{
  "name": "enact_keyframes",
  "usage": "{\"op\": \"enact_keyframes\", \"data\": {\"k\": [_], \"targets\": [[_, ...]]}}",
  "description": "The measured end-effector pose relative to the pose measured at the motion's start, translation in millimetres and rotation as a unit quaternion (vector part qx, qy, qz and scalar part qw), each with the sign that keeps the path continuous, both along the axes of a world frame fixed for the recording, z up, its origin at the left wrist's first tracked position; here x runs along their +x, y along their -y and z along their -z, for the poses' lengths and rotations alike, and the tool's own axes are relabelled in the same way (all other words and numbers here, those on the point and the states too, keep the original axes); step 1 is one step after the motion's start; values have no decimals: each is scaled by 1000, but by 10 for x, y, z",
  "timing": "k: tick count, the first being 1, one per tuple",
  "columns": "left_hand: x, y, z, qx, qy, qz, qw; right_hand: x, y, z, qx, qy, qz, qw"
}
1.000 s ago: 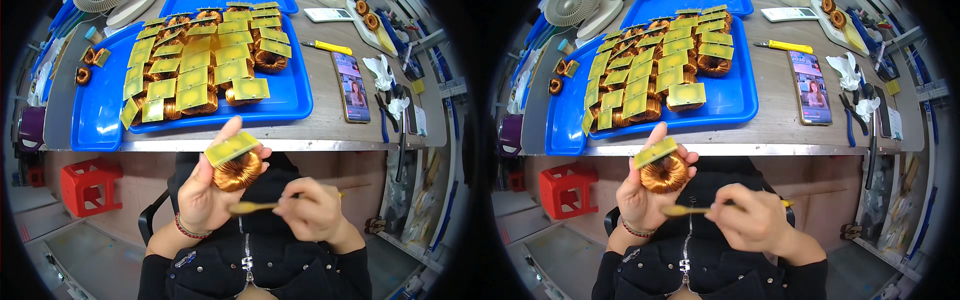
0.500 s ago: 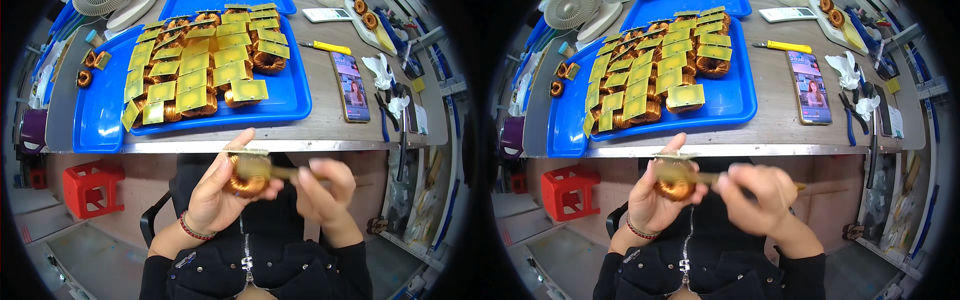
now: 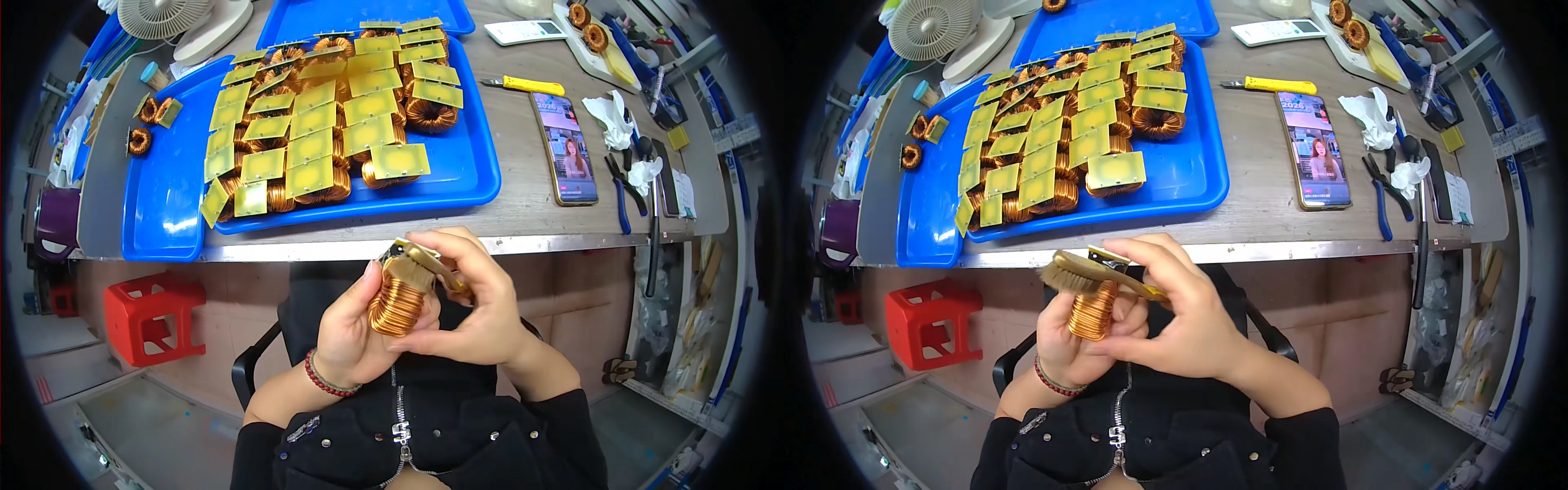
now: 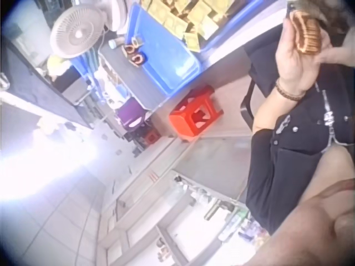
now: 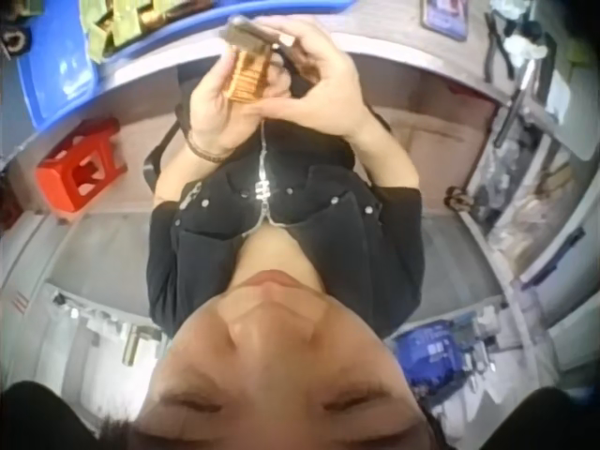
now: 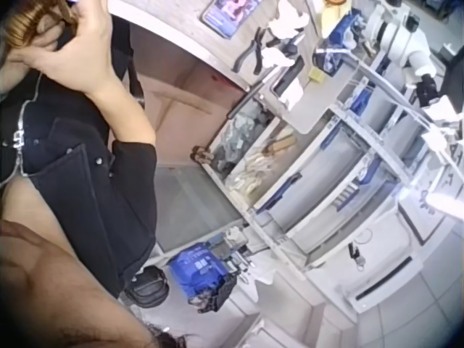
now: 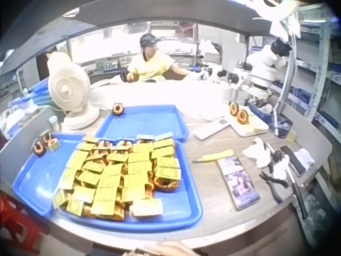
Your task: The person sits at a workbench and repeatedly picks up small copper-wound toroidal inductors from a blue tray. Using a small brush, they clean the surface of each component and then place it back into the tray. The process is repeated for multiple units throughout the clip.
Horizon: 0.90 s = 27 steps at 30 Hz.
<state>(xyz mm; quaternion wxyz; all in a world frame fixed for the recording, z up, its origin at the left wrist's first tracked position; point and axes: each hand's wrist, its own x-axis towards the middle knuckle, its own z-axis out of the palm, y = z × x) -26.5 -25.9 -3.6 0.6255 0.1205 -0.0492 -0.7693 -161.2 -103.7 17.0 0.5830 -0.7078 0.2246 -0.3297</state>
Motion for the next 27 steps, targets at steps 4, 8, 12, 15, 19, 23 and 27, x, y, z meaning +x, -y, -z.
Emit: {"op": "enact_keyframes", "data": {"k": [4,8,12,15,19,23,27], "targets": [[-21,-13,5,-16,82,-10,996,102,-12,37,-15,51,7,999],[6,-41,60,-74,198,9,977,75,-41,38,87,67,-7,994],[88,-53,121,-158,293,6,943,46,-71,61,88,85,-8,992],[88,-113,139,-105,430,-50,895,35,-118,68,215,89,-19,972],[-13,-71,264,-116,615,-253,738,120,-169,51,380,161,-21,910],[17,47,249,-184,659,-366,631,157,-184,27,498,188,-37,846],[56,84,269,-235,668,-395,586,142,-223,138,564,209,-78,795]]}}
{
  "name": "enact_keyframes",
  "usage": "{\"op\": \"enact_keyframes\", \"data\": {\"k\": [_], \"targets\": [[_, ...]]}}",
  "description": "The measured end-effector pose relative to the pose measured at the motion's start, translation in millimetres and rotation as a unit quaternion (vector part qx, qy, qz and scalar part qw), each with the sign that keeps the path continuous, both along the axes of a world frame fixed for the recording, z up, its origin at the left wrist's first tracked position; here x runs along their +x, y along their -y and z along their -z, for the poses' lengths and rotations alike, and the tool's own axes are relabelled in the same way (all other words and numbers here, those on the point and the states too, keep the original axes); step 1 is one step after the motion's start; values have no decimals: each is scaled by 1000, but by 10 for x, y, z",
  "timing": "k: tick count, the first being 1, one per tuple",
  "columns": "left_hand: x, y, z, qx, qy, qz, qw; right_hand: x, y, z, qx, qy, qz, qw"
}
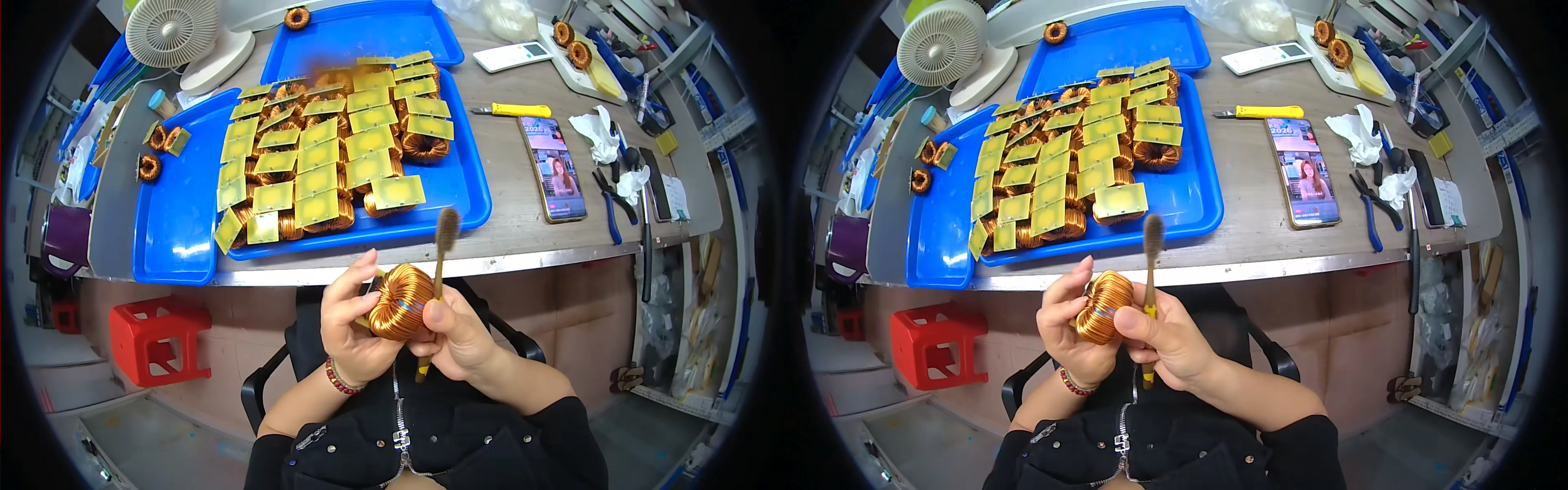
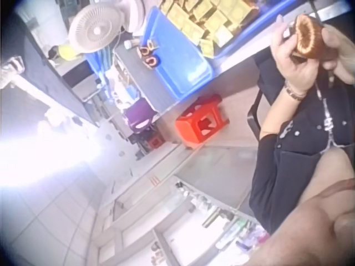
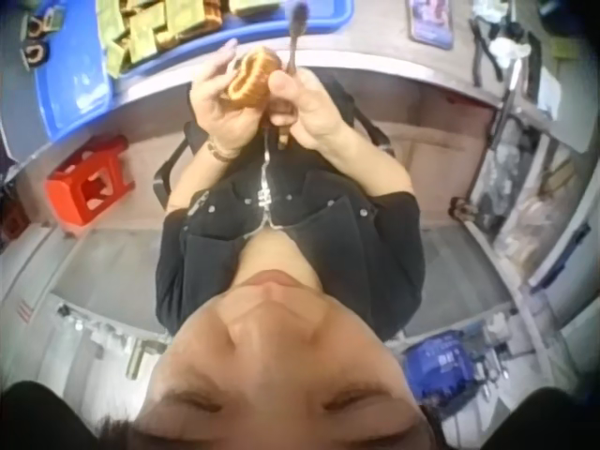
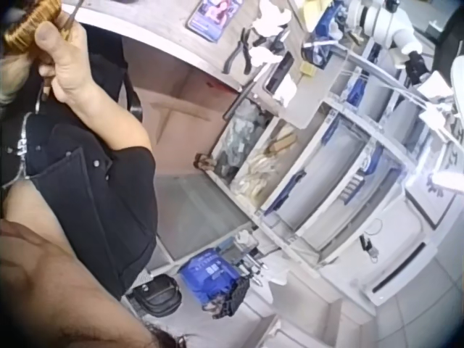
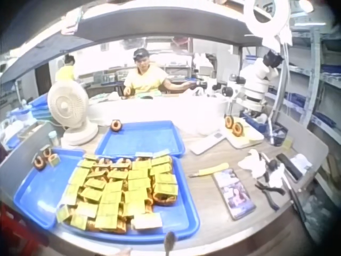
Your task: The person sits at a workbench and repeatedly picks up small copper-wound toroidal inductors from a blue tray. Using a small brush, they clean the surface of each component and then place it back into the tray. The process is repeated for multiple units throughout the clip.
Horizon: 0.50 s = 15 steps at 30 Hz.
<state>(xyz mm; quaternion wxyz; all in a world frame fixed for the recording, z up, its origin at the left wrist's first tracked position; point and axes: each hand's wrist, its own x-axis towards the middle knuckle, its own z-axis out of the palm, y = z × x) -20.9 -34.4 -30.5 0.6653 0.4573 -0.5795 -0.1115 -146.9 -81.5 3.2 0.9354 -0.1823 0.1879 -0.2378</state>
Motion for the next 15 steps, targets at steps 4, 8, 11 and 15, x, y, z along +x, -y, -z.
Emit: {"op": "enact_keyframes", "data": {"k": [4,8,11,15], "targets": [[18,-12,-27,3,-3,15,1000,-114,119,95,-138,-73,-23,987],[79,-45,-72,34,27,1,999,-347,238,65,-650,-279,296,642],[103,-38,-154,46,49,7,998,-484,369,-77,-858,-298,319,271],[93,91,-270,55,93,11,994,-567,626,-84,-746,-498,292,332]]}}
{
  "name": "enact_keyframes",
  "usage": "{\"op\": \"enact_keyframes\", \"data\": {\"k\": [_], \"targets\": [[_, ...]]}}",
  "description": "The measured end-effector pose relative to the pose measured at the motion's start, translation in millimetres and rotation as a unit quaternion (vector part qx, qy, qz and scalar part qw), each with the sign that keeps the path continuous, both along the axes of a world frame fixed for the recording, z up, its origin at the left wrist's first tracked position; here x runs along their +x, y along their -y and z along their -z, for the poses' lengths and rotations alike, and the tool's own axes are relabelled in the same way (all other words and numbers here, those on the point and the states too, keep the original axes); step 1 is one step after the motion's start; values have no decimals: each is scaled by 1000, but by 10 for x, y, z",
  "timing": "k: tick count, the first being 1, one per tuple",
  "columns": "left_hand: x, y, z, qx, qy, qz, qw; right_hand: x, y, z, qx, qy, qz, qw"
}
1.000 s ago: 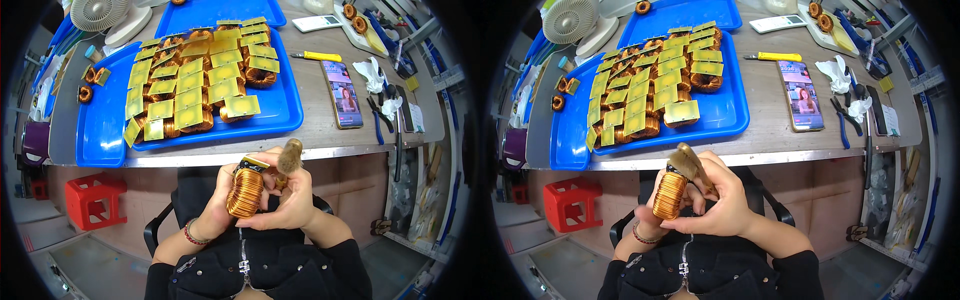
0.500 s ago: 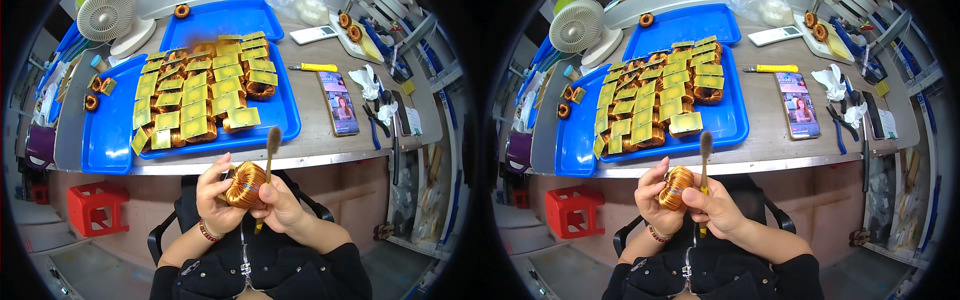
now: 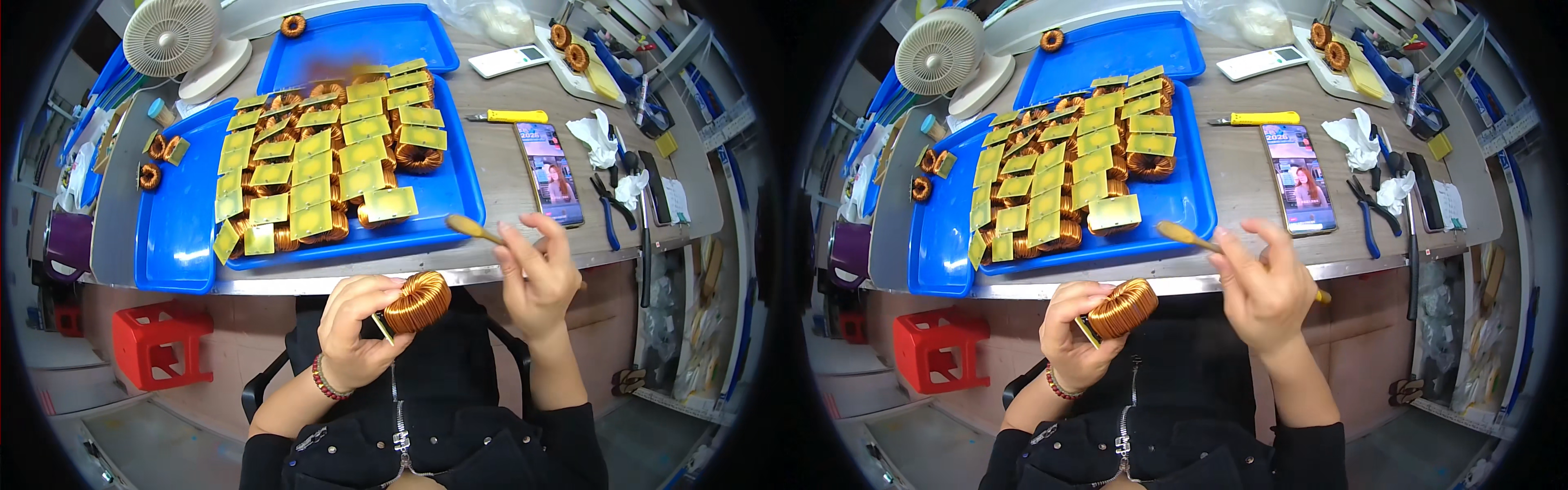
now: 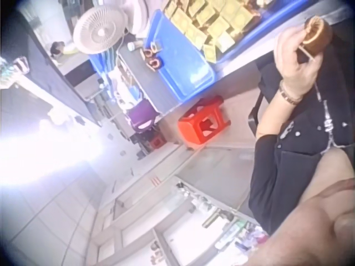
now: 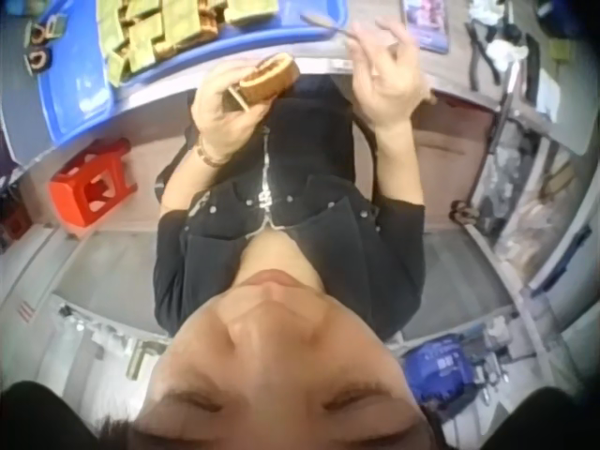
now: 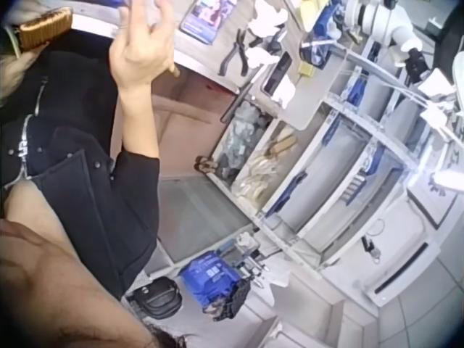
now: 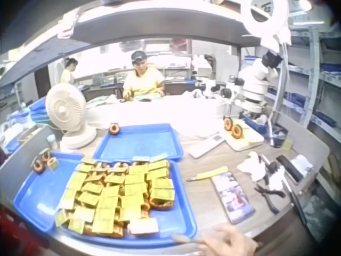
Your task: The person sits at a workbench and repeatedly picks up small copper-wound toroidal inductors from a blue tray. Using a small brush, they clean the surface of each component and then place it back into the tray. The process is repeated for multiple units throughout the clip.
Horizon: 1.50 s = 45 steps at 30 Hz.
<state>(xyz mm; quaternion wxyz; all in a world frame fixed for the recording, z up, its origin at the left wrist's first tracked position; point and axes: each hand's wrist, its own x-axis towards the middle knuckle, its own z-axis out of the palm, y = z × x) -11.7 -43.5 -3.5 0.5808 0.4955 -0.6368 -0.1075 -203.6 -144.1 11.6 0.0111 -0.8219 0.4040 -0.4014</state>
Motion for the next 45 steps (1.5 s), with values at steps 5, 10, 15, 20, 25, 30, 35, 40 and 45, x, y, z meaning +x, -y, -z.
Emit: {"op": "enact_keyframes", "data": {"k": [5,10,15,20,25,30,35,40,45], "targets": [[25,219,-189,26,79,27,996,-42,28,-38,-73,142,-207,965],[-16,613,-470,56,190,34,980,49,220,13,-134,78,-203,967],[55,986,-577,87,288,24,954,265,517,16,-62,34,-201,977],[90,1258,-543,84,347,28,934,365,649,97,29,36,-187,981],[208,1352,-447,119,368,38,921,476,651,127,85,-7,-173,981],[316,1275,-425,140,290,63,945,569,782,131,89,-27,-171,981],[445,1260,-531,76,348,13,934,565,829,97,89,16,-132,987],[549,1175,-514,157,308,32,938,680,839,87,85,33,-139,986],[810,967,-618,133,279,-6,951,640,675,14,62,-40,-116,991]]}}
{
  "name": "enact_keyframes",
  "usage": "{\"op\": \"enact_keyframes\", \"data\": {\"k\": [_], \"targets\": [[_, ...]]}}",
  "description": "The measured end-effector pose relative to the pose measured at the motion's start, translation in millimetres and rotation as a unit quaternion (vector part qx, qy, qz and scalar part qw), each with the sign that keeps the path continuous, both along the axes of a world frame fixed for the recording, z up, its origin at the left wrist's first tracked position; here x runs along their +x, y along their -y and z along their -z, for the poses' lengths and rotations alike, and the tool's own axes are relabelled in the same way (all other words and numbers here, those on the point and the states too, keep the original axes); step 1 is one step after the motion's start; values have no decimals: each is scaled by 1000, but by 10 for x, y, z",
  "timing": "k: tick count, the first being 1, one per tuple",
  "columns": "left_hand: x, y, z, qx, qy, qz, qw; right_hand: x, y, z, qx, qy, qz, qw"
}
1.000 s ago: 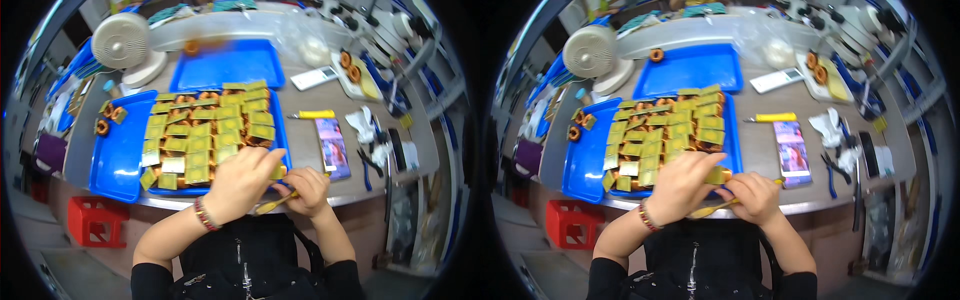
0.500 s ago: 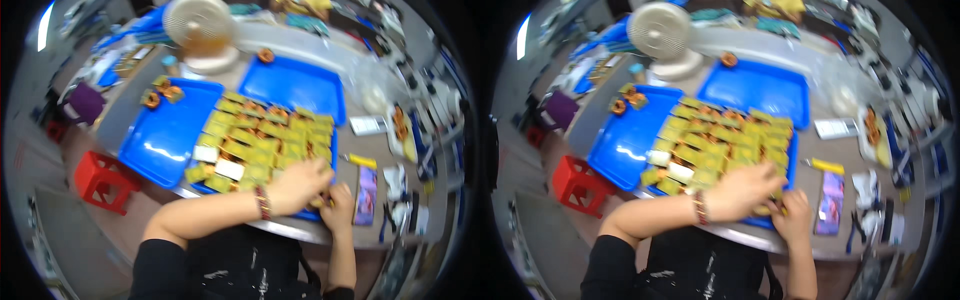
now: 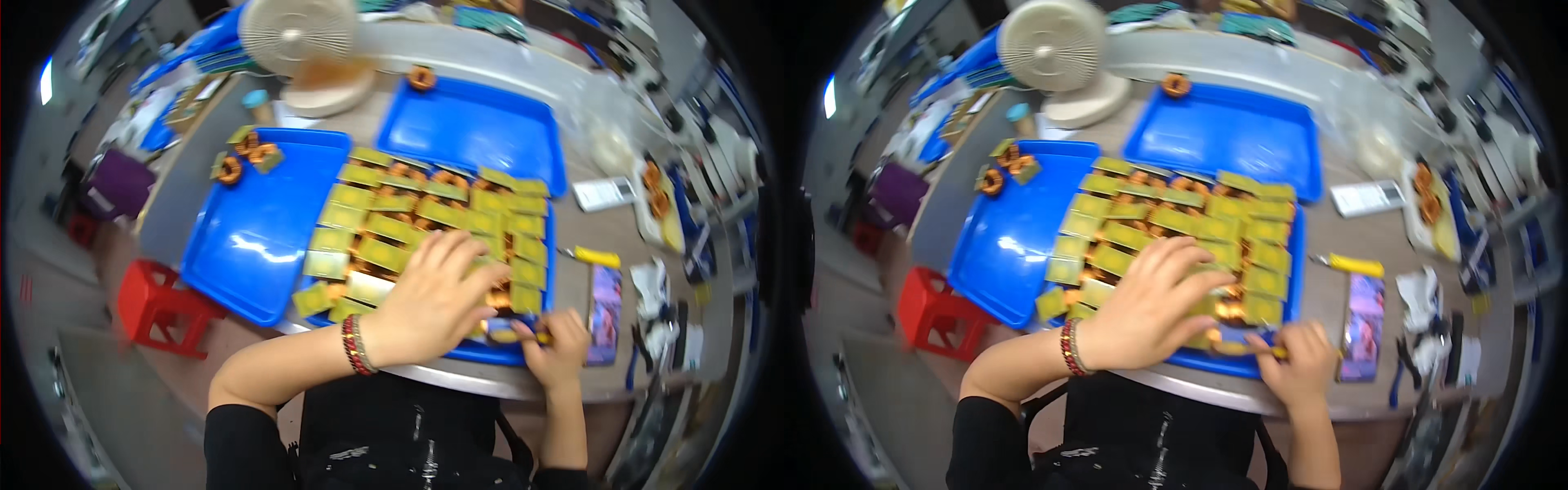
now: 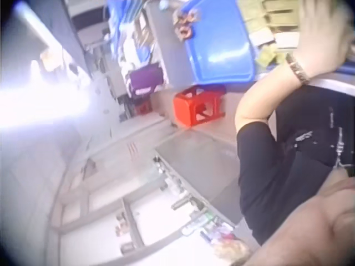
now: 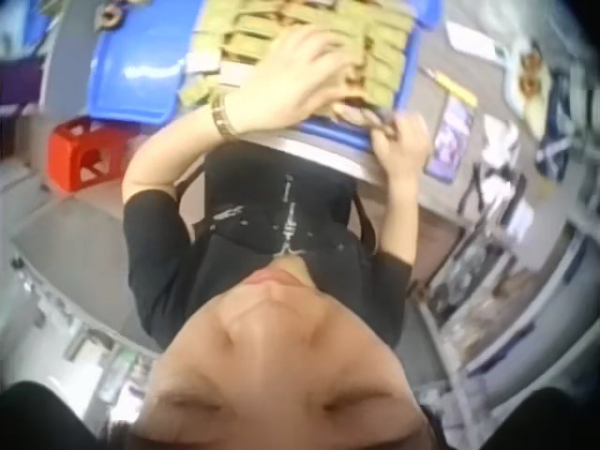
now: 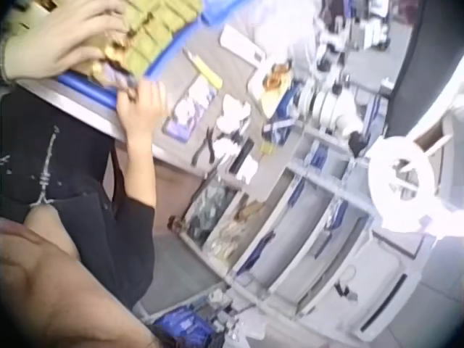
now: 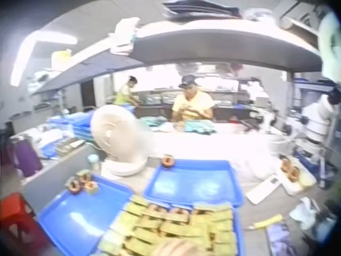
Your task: The person sits at a workbench and repeatedly picks up small copper-wound toroidal inductors from a blue tray. Using a small brush, they clean the surface of each component and then place it back into the tray. The process is repeated for multiple units throughout the clip.
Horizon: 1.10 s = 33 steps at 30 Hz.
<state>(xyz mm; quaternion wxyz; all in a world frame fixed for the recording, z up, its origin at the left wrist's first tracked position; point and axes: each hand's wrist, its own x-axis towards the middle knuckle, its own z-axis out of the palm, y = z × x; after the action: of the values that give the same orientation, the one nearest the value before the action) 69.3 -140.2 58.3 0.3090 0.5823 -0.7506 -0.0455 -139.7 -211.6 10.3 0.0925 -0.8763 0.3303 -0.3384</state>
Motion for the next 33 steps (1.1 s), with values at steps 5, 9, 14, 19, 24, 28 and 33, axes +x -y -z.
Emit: {"op": "enact_keyframes", "data": {"k": [5,9,14,19,24,28,33], "targets": [[851,-65,-76,-6,13,-155,988,-49,-50,69,-6,26,-2,1000],[2051,-156,280,-98,76,-401,908,-59,-49,105,-4,23,-3,1000],[2865,-149,510,11,160,-407,899,-121,-10,172,-4,43,-13,999],[3121,-18,768,75,95,-393,911,-128,2,154,-36,43,-33,998],[2608,0,351,266,86,-459,843,-197,-37,105,-66,45,-11,997],[2395,-344,243,242,100,-361,895,-257,-97,29,23,71,23,997],[2622,-474,466,184,66,-213,957,-280,-277,31,257,238,33,936]]}}
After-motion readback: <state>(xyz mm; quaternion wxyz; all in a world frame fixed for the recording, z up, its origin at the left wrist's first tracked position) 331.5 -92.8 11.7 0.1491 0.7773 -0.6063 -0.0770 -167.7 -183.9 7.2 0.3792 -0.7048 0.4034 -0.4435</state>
